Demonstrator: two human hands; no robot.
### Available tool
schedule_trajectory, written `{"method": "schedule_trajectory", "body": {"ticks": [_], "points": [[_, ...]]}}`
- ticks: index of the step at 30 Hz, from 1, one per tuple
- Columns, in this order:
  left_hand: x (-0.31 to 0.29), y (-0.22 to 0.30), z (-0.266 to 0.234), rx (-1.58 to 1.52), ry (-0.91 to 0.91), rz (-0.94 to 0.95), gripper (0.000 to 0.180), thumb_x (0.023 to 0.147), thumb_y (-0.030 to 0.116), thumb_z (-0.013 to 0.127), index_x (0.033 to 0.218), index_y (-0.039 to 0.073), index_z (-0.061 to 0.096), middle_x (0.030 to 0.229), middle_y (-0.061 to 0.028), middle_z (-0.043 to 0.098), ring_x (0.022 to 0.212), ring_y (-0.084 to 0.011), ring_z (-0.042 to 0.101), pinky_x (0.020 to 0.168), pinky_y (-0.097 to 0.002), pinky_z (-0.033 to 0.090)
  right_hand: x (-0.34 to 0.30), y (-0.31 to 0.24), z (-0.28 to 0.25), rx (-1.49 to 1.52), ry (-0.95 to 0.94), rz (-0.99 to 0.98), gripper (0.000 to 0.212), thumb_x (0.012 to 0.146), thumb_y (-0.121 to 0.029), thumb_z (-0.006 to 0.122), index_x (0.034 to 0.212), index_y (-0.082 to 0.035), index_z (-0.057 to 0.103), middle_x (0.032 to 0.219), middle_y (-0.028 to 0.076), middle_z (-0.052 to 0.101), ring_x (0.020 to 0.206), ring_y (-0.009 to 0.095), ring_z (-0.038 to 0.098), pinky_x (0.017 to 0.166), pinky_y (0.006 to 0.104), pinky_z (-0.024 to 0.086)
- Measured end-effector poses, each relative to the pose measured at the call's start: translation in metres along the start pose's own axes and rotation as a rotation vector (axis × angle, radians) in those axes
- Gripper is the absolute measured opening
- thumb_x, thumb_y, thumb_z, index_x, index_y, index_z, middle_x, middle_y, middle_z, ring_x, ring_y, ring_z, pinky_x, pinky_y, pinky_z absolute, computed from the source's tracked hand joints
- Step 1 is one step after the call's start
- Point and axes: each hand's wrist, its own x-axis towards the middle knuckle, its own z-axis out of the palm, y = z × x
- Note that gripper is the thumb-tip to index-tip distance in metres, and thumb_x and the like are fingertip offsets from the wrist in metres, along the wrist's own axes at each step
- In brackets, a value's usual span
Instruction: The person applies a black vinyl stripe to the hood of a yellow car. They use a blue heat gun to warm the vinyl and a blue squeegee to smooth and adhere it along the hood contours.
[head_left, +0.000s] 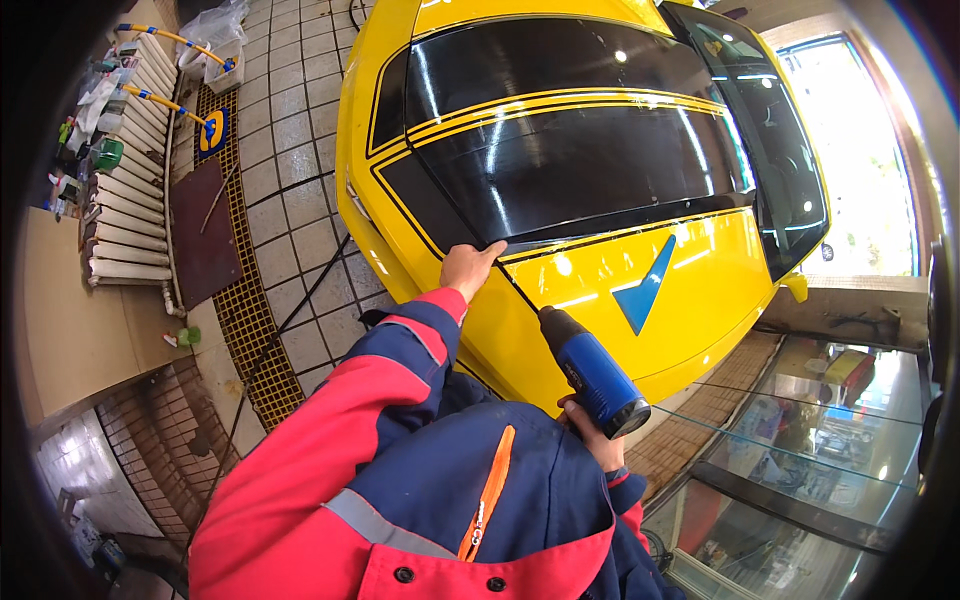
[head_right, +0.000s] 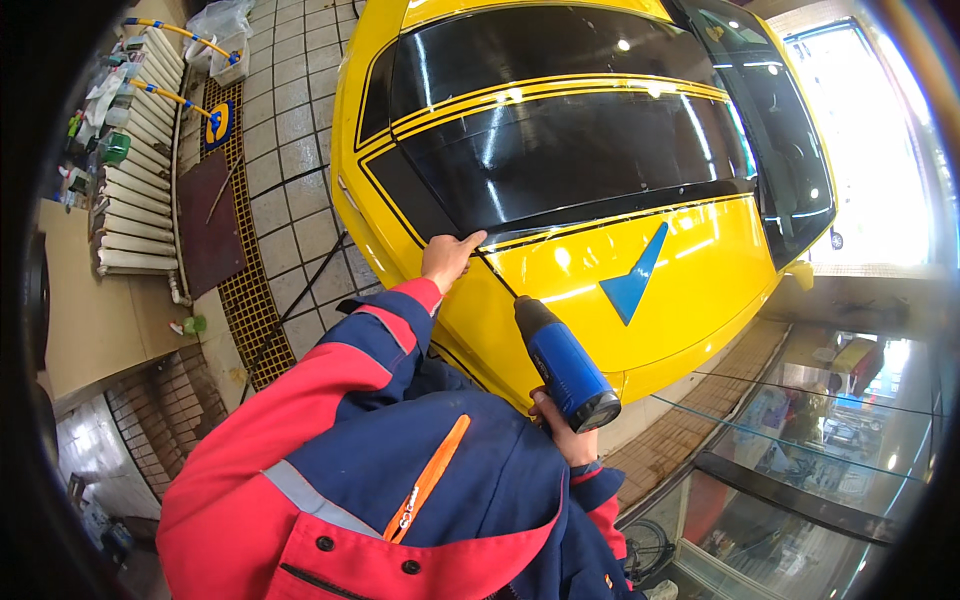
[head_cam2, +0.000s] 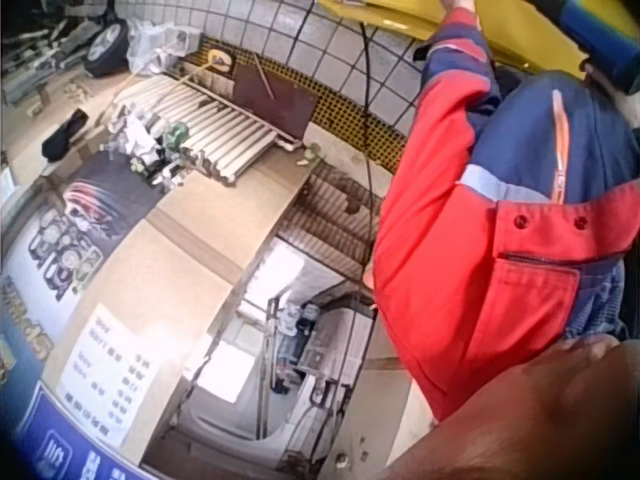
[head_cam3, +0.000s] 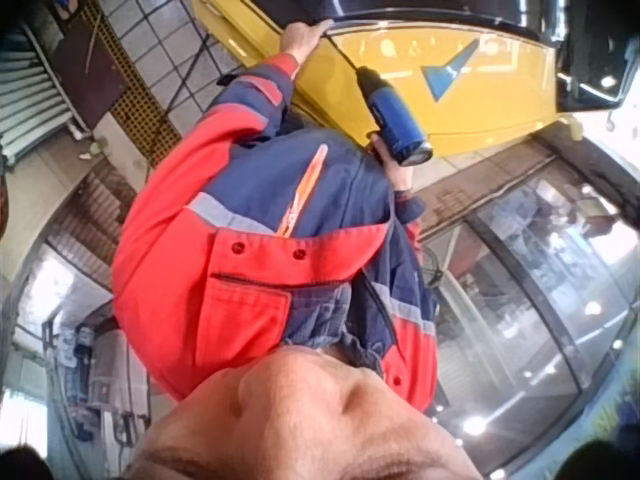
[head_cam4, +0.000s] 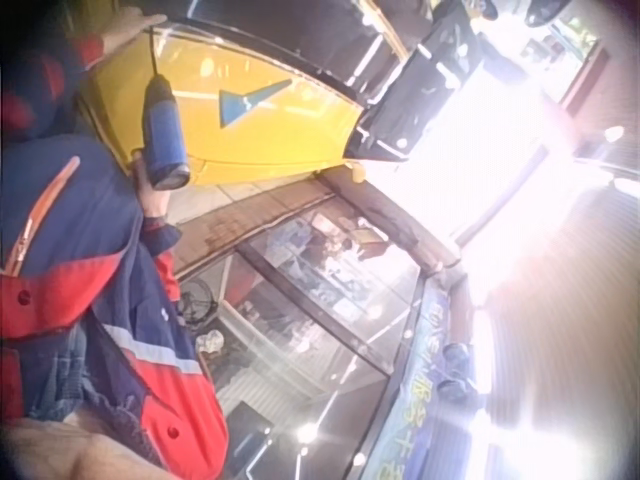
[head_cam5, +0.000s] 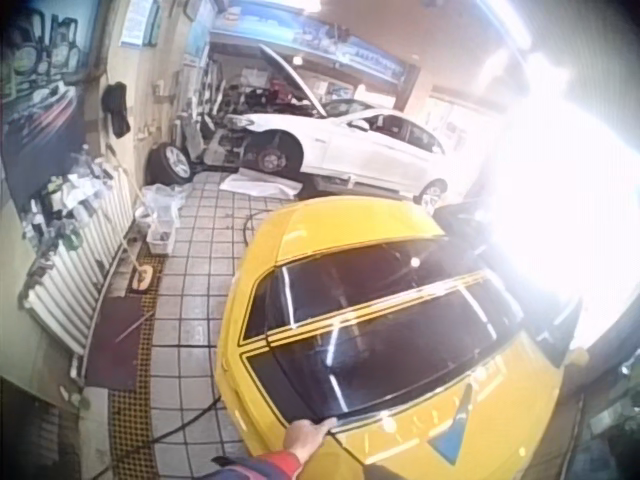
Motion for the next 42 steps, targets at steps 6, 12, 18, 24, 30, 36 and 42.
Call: {"method": "schedule_trajectory", "body": {"ticks": [6,12,18,24,30,36,42], "points": [[0.0,0.02,-0.002,-0.216,-0.088,-0.142,0.049,0.102,0.044,0.076,0.086,-0.002,0.075,0.076,-0.0137,0.075,0.064,-0.0232,0.072,0.061,-0.0324,0.057,-0.005,-0.003,0.002,0.006,-0.007,-0.011,0.023,0.099,-0.017,0.081,0.114,-0.002,0.073,0.101,0.006,0.077,0.085,0.017,0.075,0.076,0.0293,0.058],[0.019,-0.012,0.009,-0.511,-0.232,-0.179,0.044,0.106,0.038,0.07,0.093,-0.004,0.075,0.081,-0.0155,0.077,0.068,-0.0274,0.077,0.068,-0.0384,0.064,-0.005,-0.002,0.0,0.049,0.02,-0.037,0.024,0.099,-0.017,0.081,0.115,-0.001,0.073,0.1,0.007,0.076,0.083,0.016,0.074,0.076,0.0297,0.058],[0.015,-0.047,-0.023,-0.337,-0.161,-0.168,0.033,0.106,0.028,0.066,0.094,-0.002,0.073,0.083,-0.0166,0.076,0.07,-0.0343,0.076,0.062,-0.0442,0.06,0.002,0.001,0.001,0.067,0.007,-0.055,0.024,0.099,-0.017,0.081,0.114,0.0,0.073,0.101,0.008,0.077,0.082,0.016,0.074,0.073,0.0292,0.058],[-0.015,-0.011,-0.013,0.492,0.301,0.938,0.045,0.102,0.011,0.058,0.146,0.005,0.061,0.159,-0.0185,0.055,0.149,-0.0392,0.048,0.124,-0.0502,0.039,0.007,0.0,0.004,0.037,-0.022,-0.046,0.024,0.099,-0.017,0.081,0.114,-0.001,0.073,0.101,0.007,0.077,0.082,0.015,0.074,0.072,0.0291,0.058],[-0.015,-0.033,-0.02,1.064,-0.03,0.981,0.07,0.103,0.012,0.051,0.17,0.008,0.033,0.181,-0.0138,0.023,0.168,-0.0353,0.018,0.135,-0.0606,0.01,0.006,-0.004,0.004,0.048,0.039,0.039,0.025,0.098,-0.017,0.082,0.115,-0.001,0.073,0.1,0.007,0.077,0.083,0.016,0.074,0.074,0.0291,0.058],[-0.029,-0.046,-0.033,1.008,-0.077,1.044,0.072,0.097,0.014,0.054,0.166,0.001,0.039,0.178,-0.0176,0.029,0.166,-0.0352,0.024,0.134,-0.0613,0.014,0.01,0.001,-0.002,0.121,0.034,-0.045,0.026,0.098,-0.017,0.082,0.116,-0.001,0.073,0.102,0.007,0.077,0.082,0.016,0.074,0.074,0.0296,0.058],[-0.056,-0.043,-0.05,0.773,-0.116,1.032,0.069,0.095,0.013,0.056,0.162,-0.001,0.045,0.173,-0.0186,0.038,0.164,-0.033,0.03,0.134,-0.0607,0.014,0.019,0.014,0.0,0.152,0.004,-0.013,0.039,0.101,-0.012,0.077,0.136,0.0,0.064,0.105,0.009,0.076,0.084,0.017,0.073,0.074,0.031,0.06]]}}
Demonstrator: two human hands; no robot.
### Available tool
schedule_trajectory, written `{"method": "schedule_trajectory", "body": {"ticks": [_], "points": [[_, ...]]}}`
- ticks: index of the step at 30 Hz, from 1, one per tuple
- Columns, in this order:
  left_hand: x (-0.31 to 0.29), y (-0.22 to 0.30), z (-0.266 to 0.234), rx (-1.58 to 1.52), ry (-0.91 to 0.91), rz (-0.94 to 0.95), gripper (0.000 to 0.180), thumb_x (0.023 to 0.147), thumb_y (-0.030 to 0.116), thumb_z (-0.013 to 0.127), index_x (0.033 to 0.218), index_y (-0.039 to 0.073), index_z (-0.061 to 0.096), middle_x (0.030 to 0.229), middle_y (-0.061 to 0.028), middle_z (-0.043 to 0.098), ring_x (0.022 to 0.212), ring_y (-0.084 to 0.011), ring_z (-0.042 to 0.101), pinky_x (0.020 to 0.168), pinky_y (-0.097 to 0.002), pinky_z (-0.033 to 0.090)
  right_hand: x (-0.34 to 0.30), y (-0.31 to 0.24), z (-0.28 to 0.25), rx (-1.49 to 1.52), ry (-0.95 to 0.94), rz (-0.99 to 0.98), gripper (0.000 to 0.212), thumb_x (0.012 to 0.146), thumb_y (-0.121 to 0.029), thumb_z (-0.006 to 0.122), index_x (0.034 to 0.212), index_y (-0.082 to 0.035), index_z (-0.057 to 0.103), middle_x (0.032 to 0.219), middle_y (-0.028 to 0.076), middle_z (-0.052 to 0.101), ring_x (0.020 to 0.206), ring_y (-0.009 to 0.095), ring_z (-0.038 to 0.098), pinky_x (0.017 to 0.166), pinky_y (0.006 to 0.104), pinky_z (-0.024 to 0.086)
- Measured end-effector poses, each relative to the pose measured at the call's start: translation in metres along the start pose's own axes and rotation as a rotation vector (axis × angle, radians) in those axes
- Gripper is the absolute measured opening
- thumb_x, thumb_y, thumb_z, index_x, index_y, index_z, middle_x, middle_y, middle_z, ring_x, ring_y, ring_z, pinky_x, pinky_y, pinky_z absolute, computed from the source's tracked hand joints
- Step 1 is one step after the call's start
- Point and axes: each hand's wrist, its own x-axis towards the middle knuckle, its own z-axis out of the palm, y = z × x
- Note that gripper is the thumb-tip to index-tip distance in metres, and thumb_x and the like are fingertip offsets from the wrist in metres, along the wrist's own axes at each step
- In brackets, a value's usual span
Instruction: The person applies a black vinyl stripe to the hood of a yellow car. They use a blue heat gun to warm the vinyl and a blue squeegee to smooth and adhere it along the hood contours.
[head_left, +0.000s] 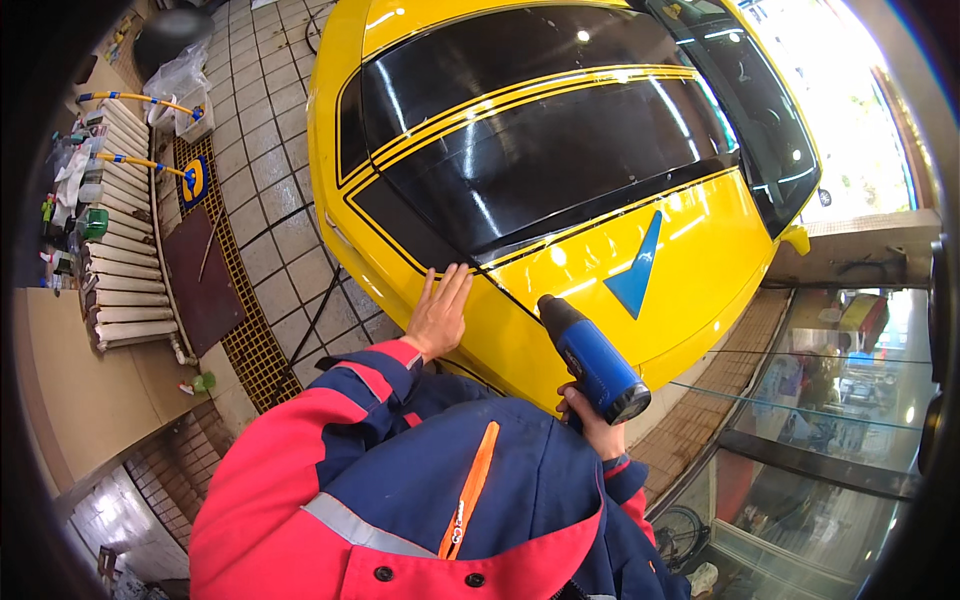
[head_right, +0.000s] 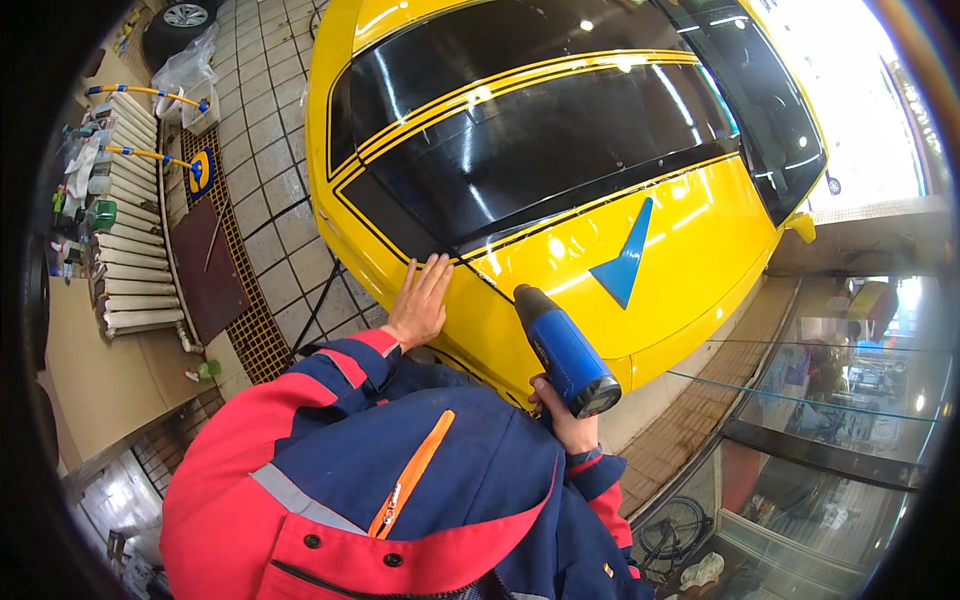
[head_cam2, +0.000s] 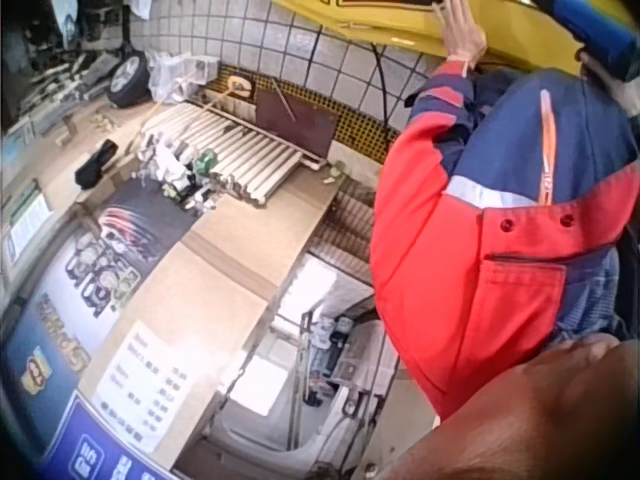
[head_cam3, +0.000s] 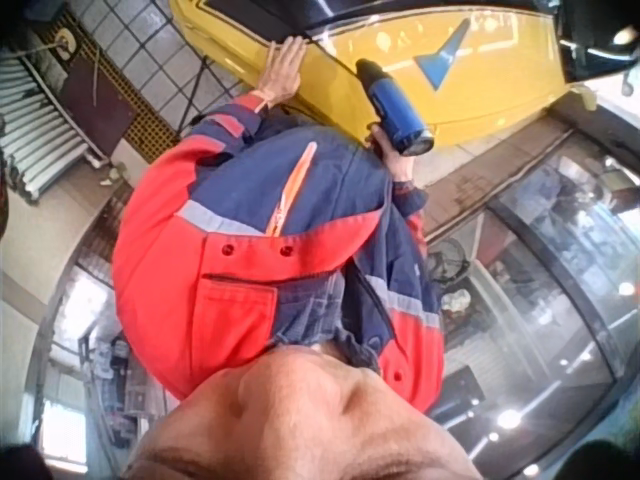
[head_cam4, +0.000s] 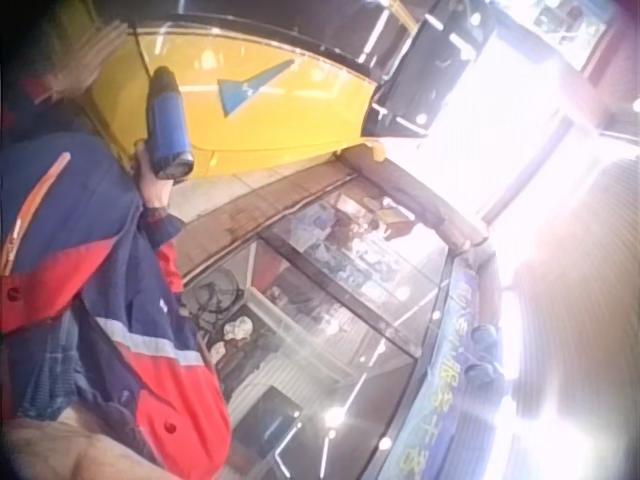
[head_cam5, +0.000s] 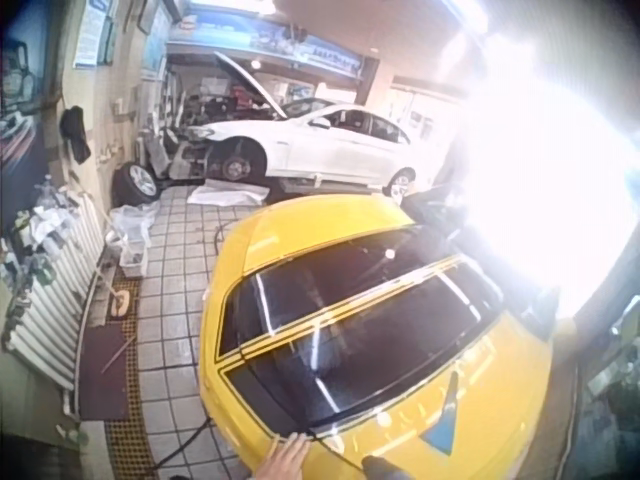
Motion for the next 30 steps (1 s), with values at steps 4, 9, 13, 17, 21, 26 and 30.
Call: {"method": "schedule_trajectory", "body": {"ticks": [4,9,13,17,21,26,30], "points": [[0.035,0.002,-0.003,0.031,-0.026,0.001,0.067,0.096,0.012,0.056,0.161,-0.001,0.046,0.174,-0.0185,0.037,0.164,-0.033,0.03,0.134,-0.0601,0.015,0.002,0.005,0.012,-0.037,-0.019,0.009,0.04,0.102,-0.012,0.076,0.137,0.001,0.062,0.108,0.01,0.075,0.086,0.018,0.073,0.075,0.0319,0.061],[0.03,0.054,-0.035,-0.5,-0.608,-0.06,0.084,0.089,0.023,0.08,0.161,0.001,0.044,0.155,-0.0236,0.057,0.147,-0.042,0.051,0.126,-0.0477,0.038,-0.006,0.018,0.031,-0.055,0.06,-0.236,0.039,0.103,-0.018,0.079,0.136,-0.003,0.065,0.111,0.009,0.075,0.094,0.019,0.073,0.083,0.0353,0.06],[0.001,0.119,-0.055,-1.191,-0.71,0.064,0.083,0.085,0.021,0.087,0.155,0.002,0.048,0.141,-0.0224,0.067,0.134,-0.0346,0.062,0.116,-0.0447,0.047,0.005,0.04,0.039,-0.248,0.151,-0.345,0.035,0.106,-0.031,0.076,0.126,-0.003,0.071,0.107,0.01,0.076,0.094,0.025,0.073,0.08,0.0387,0.058],[-0.006,0.152,-0.051,-1.237,-0.375,-0.04,0.074,0.08,0.011,0.085,0.146,0.004,0.052,0.133,-0.0199,0.069,0.123,-0.032,0.067,0.107,-0.0427,0.053,0.024,0.044,0.035,-0.761,-0.188,-0.479,0.058,0.097,-0.021,0.079,0.147,-0.003,0.057,0.139,0.017,0.064,0.128,0.033,0.059,0.111,0.0419,0.047],[-0.031,0.14,-0.06,-1.318,-0.193,-0.387,0.074,0.079,0.004,0.088,0.145,0.004,0.054,0.127,-0.0128,0.069,0.115,-0.0229,0.067,0.102,-0.0397,0.055,0.063,0.018,-0.003,-0.483,-0.343,-0.642,0.068,0.091,-0.019,0.084,0.151,-0.002,0.055,0.149,0.022,0.062,0.14,0.036,0.057,0.119,0.0426,0.045],[-0.069,0.127,-0.085,-1.335,-0.036,-0.753,0.025,0.089,0.006,0.084,0.111,0.003,0.072,0.096,-0.0039,0.071,0.08,-0.0144,0.069,0.074,-0.0304,0.056,0.18,-0.004,-0.097,-0.768,0.454,-0.63,0.051,0.095,-0.03,0.084,0.134,-0.002,0.068,0.126,0.023,0.071,0.117,0.036,0.068,0.102,0.0446,0.055],[-0.103,0.147,-0.099,-1.336,0.25,-0.719,0.035,0.089,0.006,0.083,0.119,-0.001,0.068,0.098,-0.0053,0.07,0.077,-0.0144,0.067,0.072,-0.0285,0.056,0.243,-0.009,-0.135,-1.01,0.65,-0.209,0.095,0.083,-0.047,0.092,0.154,-0.002,0.048,0.15,0.023,0.053,0.14,0.043,0.051,0.117,0.055,0.044]]}}
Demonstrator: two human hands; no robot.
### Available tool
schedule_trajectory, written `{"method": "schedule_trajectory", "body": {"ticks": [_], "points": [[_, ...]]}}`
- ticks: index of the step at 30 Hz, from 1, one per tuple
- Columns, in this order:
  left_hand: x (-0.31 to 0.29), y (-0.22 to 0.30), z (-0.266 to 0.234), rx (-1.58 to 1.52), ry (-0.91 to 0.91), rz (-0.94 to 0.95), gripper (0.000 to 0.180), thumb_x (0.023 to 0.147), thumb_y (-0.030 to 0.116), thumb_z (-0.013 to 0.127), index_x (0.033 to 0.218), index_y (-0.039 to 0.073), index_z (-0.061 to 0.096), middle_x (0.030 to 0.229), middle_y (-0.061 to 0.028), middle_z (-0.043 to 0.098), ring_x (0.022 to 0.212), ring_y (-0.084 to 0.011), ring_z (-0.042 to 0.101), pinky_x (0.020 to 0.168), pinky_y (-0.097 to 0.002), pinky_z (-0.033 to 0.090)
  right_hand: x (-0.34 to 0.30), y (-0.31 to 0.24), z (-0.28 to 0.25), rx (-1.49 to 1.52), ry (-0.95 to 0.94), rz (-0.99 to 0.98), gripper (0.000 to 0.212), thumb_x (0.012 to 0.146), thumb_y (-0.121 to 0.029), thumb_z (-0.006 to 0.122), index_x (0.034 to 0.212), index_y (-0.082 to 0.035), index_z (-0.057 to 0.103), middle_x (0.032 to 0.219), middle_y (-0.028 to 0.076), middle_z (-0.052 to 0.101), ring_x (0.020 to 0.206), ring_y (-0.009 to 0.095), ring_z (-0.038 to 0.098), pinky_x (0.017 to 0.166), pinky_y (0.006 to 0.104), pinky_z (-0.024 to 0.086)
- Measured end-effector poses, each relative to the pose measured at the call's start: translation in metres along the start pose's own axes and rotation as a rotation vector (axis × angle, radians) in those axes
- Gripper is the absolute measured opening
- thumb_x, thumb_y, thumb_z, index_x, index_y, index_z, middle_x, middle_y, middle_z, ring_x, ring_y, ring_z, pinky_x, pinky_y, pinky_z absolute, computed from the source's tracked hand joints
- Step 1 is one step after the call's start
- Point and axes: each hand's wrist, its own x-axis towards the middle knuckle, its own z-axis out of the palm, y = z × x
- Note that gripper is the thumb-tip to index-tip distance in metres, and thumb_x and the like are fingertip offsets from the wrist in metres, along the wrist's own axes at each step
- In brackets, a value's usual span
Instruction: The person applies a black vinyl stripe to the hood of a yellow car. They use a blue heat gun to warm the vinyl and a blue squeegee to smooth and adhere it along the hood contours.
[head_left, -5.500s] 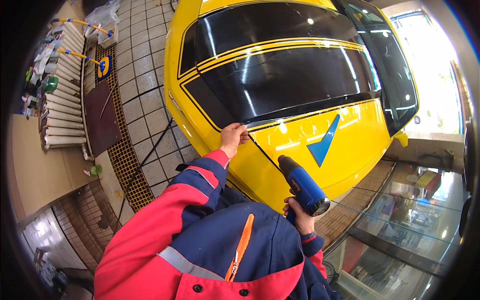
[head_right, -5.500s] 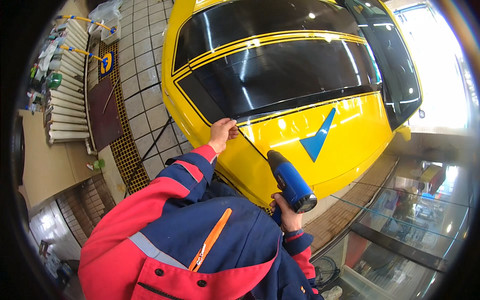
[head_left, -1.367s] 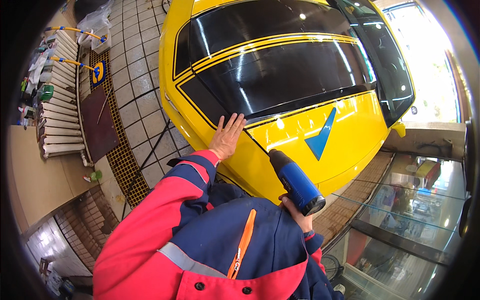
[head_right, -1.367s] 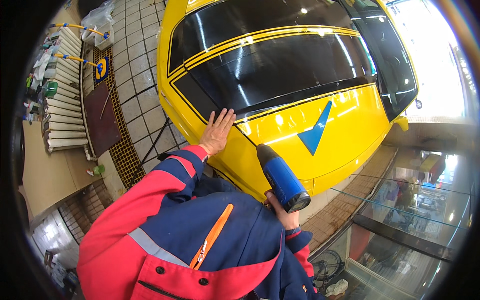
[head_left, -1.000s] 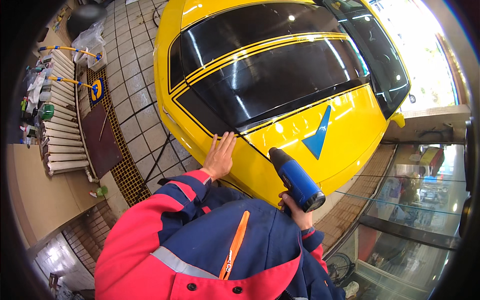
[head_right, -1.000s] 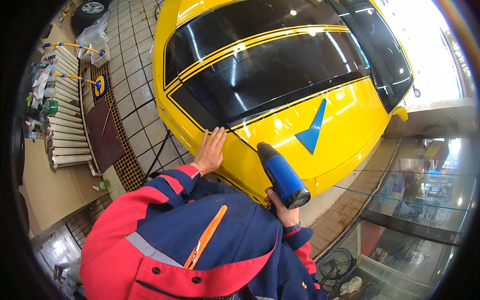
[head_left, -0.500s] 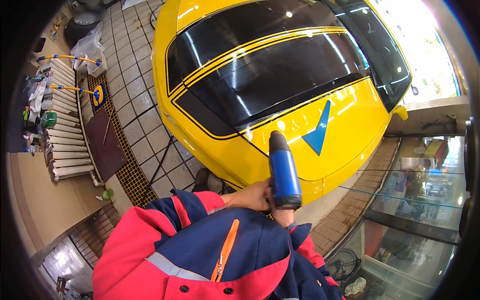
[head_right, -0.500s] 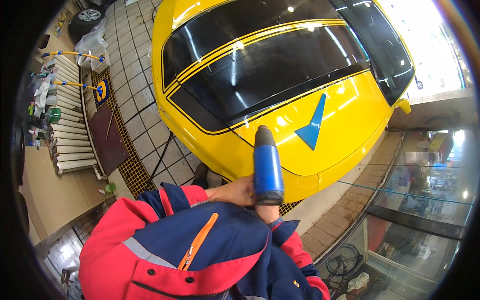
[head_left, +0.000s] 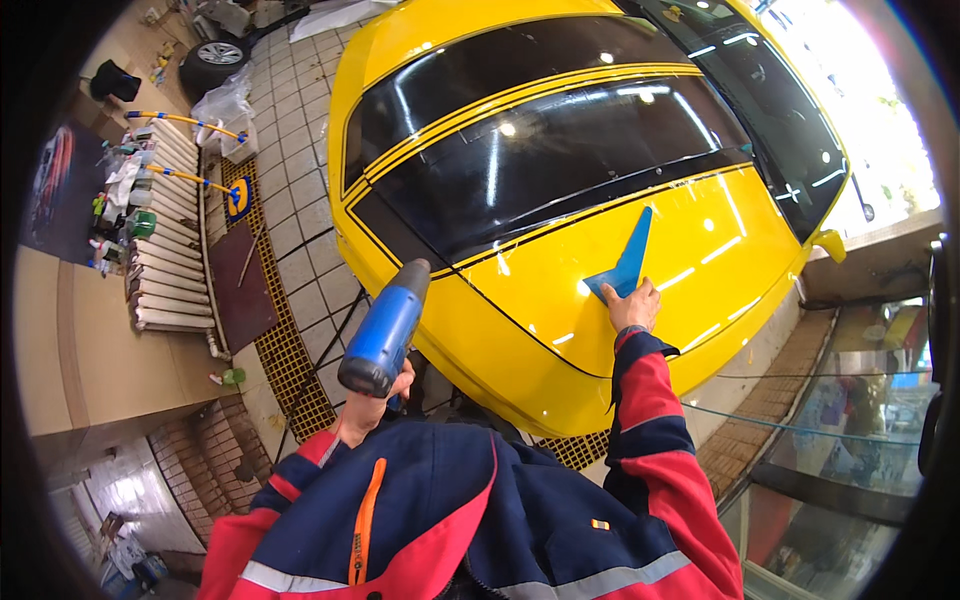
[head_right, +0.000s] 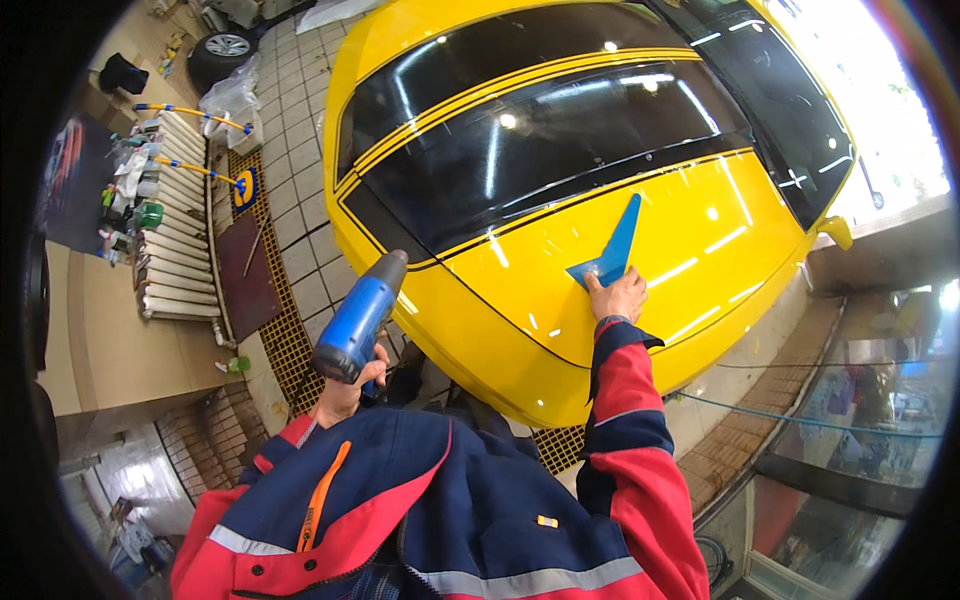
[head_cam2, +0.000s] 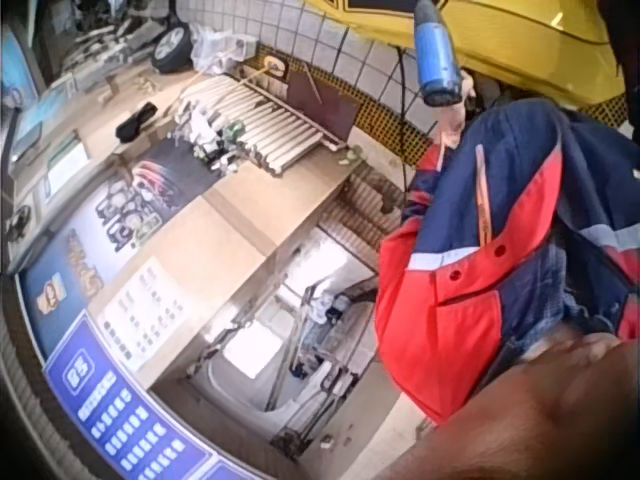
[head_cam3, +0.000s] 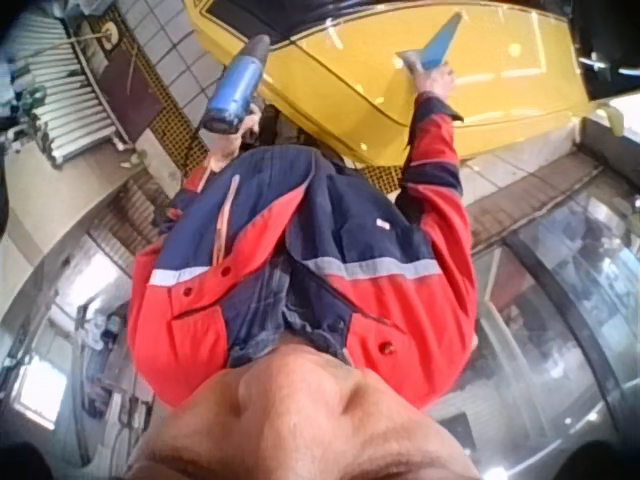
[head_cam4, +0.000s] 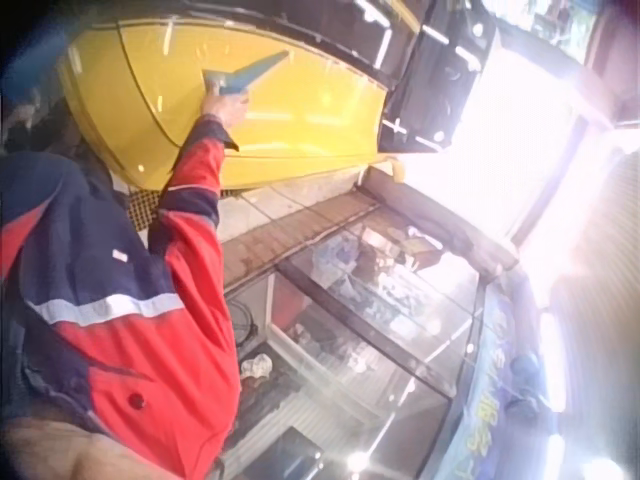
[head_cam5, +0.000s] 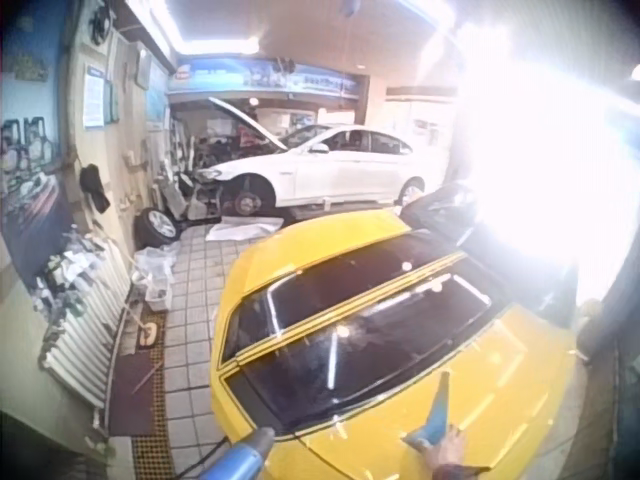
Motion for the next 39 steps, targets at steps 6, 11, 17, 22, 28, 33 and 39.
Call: {"method": "schedule_trajectory", "body": {"ticks": [6,11,17,22,28,33,39], "points": [[-0.038,-0.023,-0.005,0.192,0.099,0.042,0.053,0.087,0.011,0.086,0.134,0.004,0.062,0.106,-0.0057,0.072,0.096,-0.0177,0.069,0.088,-0.0349,0.056,0.017,-0.012,0.015,-0.022,-0.052,0.167,0.1,0.077,-0.052,0.094,0.151,-0.003,0.048,0.145,0.023,0.054,0.142,0.043,0.049,0.117,0.0557,0.045],[-0.02,-0.035,-0.021,0.1,0.007,0.003,0.053,0.088,0.011,0.087,0.135,0.004,0.062,0.106,-0.0058,0.073,0.098,-0.0178,0.07,0.088,-0.0356,0.057,0.053,0.013,0.028,0.2,-0.125,0.193,0.076,0.084,-0.036,0.092,0.138,0.002,0.055,0.128,0.024,0.073,0.113,0.039,0.073,0.097,0.0525,0.059],[0.01,-0.03,-0.045,-0.025,-0.004,0.047,0.041,0.087,0.004,0.084,0.125,0.006,0.069,0.108,-0.0052,0.073,0.103,-0.0167,0.07,0.094,-0.0353,0.057,0.031,-0.01,0.016,1.013,-0.663,0.083,0.042,0.098,-0.004,0.076,0.138,0.002,0.063,0.12,0.017,0.077,0.103,0.031,0.077,0.08,0.0426,0.065],[0.012,-0.03,-0.066,-0.091,-0.039,-0.007,0.04,0.09,0.009,0.089,0.125,0.006,0.07,0.1,-0.0042,0.074,0.087,-0.0148,0.071,0.077,-0.032,0.06,-0.017,-0.124,0.013,0.536,-0.793,-0.303,0.052,0.103,-0.025,0.077,0.145,0.001,0.061,0.131,0.02,0.076,0.108,0.033,0.078,0.096,0.0403,0.062],[-0.005,-0.051,-0.073,0.14,-0.006,-0.113,0.028,0.097,0.018,0.085,0.118,0.005,0.071,0.096,-0.0055,0.074,0.076,-0.0134,0.069,0.071,-0.0285,0.057,-0.01,-0.235,0.039,0.195,-0.691,-0.788,0.025,0.1,-0.016,0.079,0.119,0.001,0.078,0.107,0.017,0.082,0.096,0.028,0.078,0.094,0.0393,0.06],[-0.014,-0.068,-0.05,-0.175,0.026,-0.016,0.03,0.099,0.017,0.082,0.123,0.002,0.069,0.099,-0.0069,0.074,0.078,-0.0121,0.068,0.072,-0.0267,0.056,-0.001,-0.268,0.053,0.07,-0.783,-0.834,0.027,0.104,-0.021,0.076,0.123,-0.001,0.079,0.115,0.019,0.081,0.101,0.034,0.079,0.098,0.0405,0.061],[-0.005,-0.066,-0.026,-0.273,0.079,0.047,0.03,0.1,0.014,0.081,0.124,0.001,0.068,0.098,-0.0069,0.074,0.078,-0.0114,0.068,0.073,-0.0268,0.057,-0.002,-0.28,0.044,-0.03,-0.768,-0.956,0.023,0.103,-0.018,0.075,0.118,-0.001,0.08,0.11,0.018,0.082,0.098,0.036,0.078,0.095,0.041,0.061]]}}
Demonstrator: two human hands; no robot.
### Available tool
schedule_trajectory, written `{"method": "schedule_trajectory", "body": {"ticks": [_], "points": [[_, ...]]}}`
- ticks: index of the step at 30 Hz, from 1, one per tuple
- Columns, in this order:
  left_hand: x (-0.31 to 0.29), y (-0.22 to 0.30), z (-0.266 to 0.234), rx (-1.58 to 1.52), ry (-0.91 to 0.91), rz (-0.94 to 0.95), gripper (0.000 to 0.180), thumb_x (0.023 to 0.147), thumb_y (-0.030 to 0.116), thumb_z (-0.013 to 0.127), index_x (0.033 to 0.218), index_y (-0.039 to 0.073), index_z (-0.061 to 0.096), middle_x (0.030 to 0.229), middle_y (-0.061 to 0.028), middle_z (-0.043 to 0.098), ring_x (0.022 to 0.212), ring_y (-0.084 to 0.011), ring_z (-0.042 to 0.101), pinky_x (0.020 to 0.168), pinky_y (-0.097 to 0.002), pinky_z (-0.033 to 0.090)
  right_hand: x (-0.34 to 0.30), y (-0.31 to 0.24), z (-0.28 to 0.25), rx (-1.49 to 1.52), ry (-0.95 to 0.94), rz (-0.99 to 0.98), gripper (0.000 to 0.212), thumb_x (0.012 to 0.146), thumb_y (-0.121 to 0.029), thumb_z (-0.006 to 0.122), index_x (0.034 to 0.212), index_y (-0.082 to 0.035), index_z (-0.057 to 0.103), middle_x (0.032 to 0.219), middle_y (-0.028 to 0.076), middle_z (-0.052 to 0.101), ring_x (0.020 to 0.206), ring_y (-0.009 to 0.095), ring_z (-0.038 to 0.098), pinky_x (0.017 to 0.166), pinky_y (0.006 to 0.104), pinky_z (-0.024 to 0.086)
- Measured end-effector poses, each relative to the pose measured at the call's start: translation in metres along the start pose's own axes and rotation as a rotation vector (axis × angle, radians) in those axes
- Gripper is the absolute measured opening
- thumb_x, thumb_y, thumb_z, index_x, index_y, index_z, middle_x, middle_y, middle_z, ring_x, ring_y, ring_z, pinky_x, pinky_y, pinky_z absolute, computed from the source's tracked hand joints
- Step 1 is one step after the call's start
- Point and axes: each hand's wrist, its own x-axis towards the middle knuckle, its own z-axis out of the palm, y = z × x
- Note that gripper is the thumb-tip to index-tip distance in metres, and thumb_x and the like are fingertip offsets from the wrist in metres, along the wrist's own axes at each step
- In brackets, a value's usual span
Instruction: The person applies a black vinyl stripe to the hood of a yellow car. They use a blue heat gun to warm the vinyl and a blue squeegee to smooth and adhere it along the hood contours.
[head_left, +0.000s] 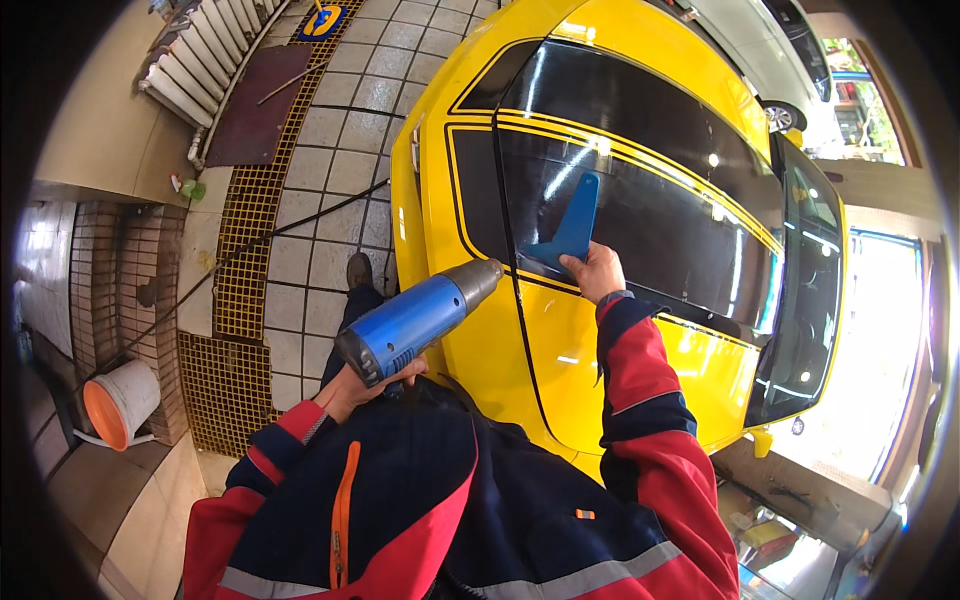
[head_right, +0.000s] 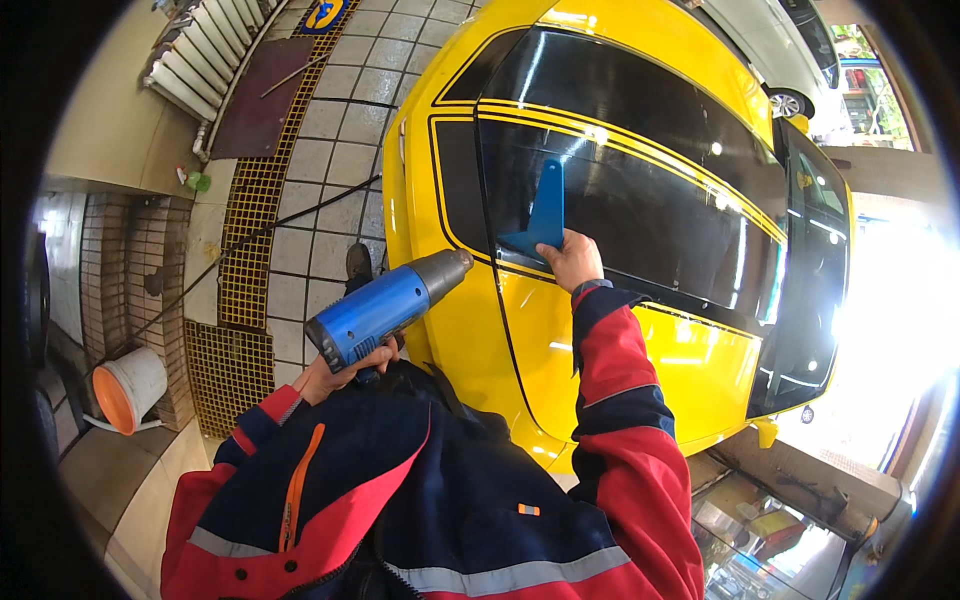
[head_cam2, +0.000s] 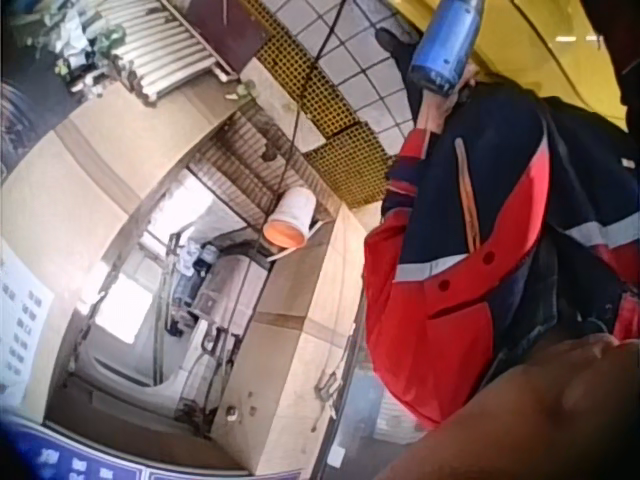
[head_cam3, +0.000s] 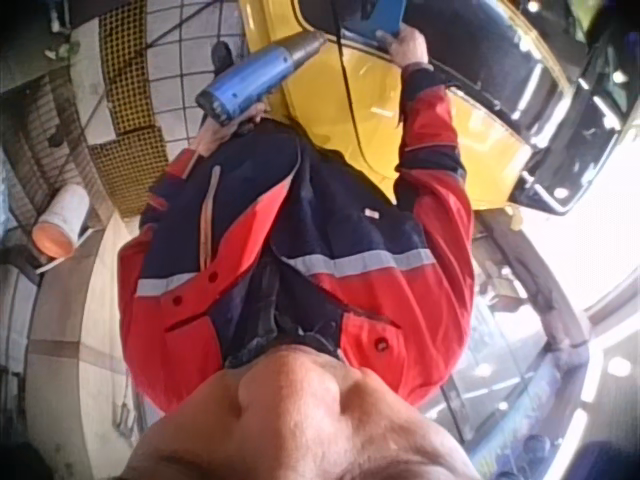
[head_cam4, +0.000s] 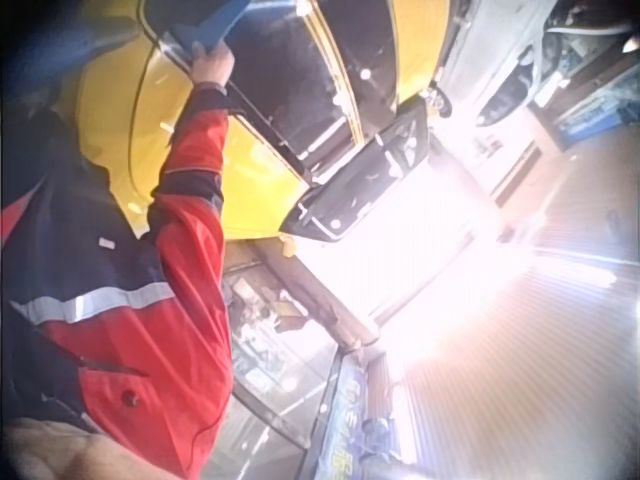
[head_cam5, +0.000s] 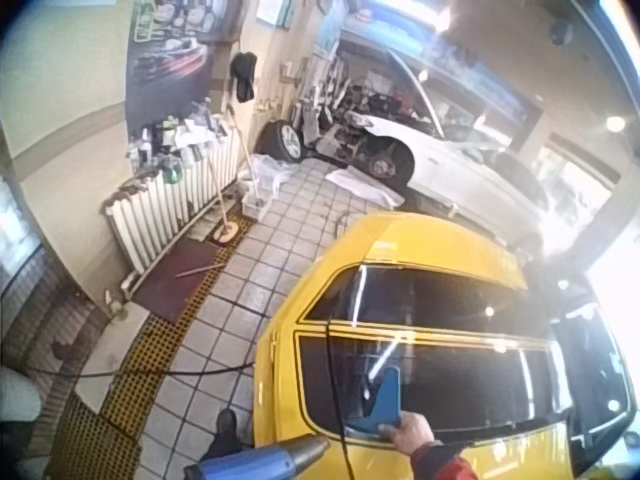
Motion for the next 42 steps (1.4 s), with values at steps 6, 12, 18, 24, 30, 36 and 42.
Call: {"method": "schedule_trajectory", "body": {"ticks": [6,12,18,24,30,36,42], "points": [[0.002,-0.01,-0.004,0.128,0.109,0.027,0.033,0.1,0.015,0.08,0.127,0.001,0.068,0.098,-0.0065,0.073,0.078,-0.0112,0.068,0.072,-0.0268,0.057,-0.019,0.003,0.005,-0.112,0.334,-0.482,0.023,0.094,-0.016,0.082,0.115,-0.007,0.082,0.112,0.016,0.082,0.102,0.035,0.077,0.092,0.0421,0.061],[0.006,-0.014,-0.004,0.056,0.21,0.035,0.029,0.096,0.014,0.084,0.115,0.002,0.066,0.084,-0.0043,0.07,0.071,-0.0136,0.069,0.067,-0.0309,0.058,-0.036,0.028,0.045,-0.501,0.38,-0.583,0.046,0.091,-0.016,0.085,0.136,-0.016,0.076,0.139,0.01,0.075,0.136,0.032,0.064,0.109,0.0473,0.051],[0.002,-0.01,-0.005,0.092,0.187,0.03,0.034,0.097,0.016,0.085,0.121,0.002,0.064,0.09,-0.0059,0.071,0.073,-0.0147,0.069,0.069,-0.0317,0.057,-0.041,0.046,0.075,-0.527,0.322,-0.579,0.049,0.095,-0.017,0.082,0.142,-0.017,0.071,0.145,0.009,0.072,0.138,0.033,0.062,0.11,0.0503,0.05],[0.0,-0.011,-0.004,0.103,0.183,0.023,0.041,0.098,0.019,0.081,0.131,-0.001,0.065,0.094,-0.0062,0.071,0.075,-0.0121,0.067,0.072,-0.0281,0.056,-0.05,0.053,0.082,-0.561,0.232,-0.563,0.048,0.099,-0.02,0.078,0.147,-0.018,0.068,0.15,0.009,0.068,0.145,0.034,0.058,0.119,0.0538,0.047],[-0.003,-0.012,-0.005,0.097,0.175,0.033,0.042,0.099,0.017,0.079,0.135,-0.002,0.065,0.094,-0.0055,0.071,0.075,-0.0102,0.066,0.073,-0.0264,0.055,-0.06,0.054,0.083,-0.514,0.185,-0.541,0.048,0.099,-0.02,0.078,0.146,-0.017,0.068,0.149,0.01,0.069,0.143,0.034,0.059,0.12,0.0541,0.046],[-0.006,-0.011,-0.007,0.097,0.155,0.009,0.036,0.1,0.016,0.08,0.13,0.001,0.067,0.094,-0.0045,0.072,0.075,-0.0111,0.067,0.072,-0.0276,0.055,-0.07,0.046,0.076,-0.465,0.145,-0.551,0.046,0.097,-0.019,0.08,0.142,-0.015,0.07,0.146,0.012,0.07,0.14,0.035,0.062,0.117,0.0523,0.049],[0.013,0.001,0.0,0.12,0.082,-0.043,0.029,0.099,0.018,0.082,0.118,0.002,0.067,0.092,-0.0056,0.073,0.074,-0.0132,0.068,0.071,-0.0308,0.056,-0.097,0.043,0.069,-0.264,0.294,-0.542,0.037,0.096,-0.02,0.082,0.132,-0.013,0.076,0.137,0.015,0.075,0.134,0.037,0.066,0.115,0.0517,0.051]]}}
